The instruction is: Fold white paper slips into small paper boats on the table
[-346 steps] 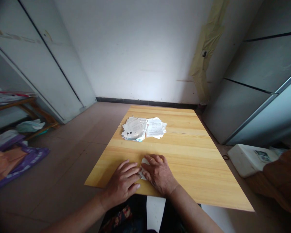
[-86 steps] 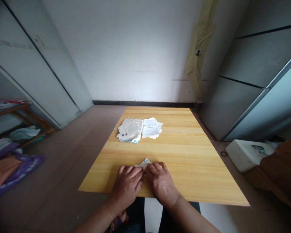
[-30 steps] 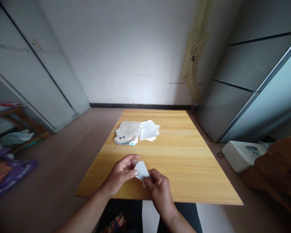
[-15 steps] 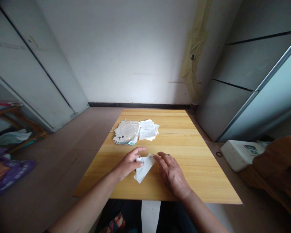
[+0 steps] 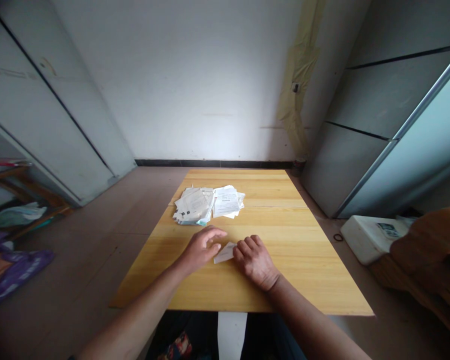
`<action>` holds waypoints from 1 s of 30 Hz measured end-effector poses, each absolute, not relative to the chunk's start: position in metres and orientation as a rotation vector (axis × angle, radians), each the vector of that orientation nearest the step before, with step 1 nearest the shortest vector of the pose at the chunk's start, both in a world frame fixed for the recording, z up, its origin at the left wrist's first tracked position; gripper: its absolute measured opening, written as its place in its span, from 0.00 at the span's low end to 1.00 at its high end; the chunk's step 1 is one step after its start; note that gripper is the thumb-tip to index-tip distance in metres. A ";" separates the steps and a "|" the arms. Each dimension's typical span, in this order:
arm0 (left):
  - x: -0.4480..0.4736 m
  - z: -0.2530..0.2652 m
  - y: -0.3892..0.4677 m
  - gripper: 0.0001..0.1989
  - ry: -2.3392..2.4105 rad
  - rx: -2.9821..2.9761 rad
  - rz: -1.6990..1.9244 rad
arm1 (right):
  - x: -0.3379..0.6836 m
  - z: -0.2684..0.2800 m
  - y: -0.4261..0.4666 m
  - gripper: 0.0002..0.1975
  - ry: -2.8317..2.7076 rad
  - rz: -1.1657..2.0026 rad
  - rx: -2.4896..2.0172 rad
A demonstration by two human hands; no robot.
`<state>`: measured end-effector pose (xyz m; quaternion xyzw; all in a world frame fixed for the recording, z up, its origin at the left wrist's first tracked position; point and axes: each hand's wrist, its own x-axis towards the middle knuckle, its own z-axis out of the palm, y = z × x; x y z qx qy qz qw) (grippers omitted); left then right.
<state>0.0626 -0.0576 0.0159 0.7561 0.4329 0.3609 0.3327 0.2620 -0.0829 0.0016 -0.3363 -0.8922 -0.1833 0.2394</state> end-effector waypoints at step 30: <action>0.058 -0.015 -0.084 0.11 1.155 2.643 0.890 | 0.285 0.001 -0.089 0.11 -2.629 -0.169 -1.044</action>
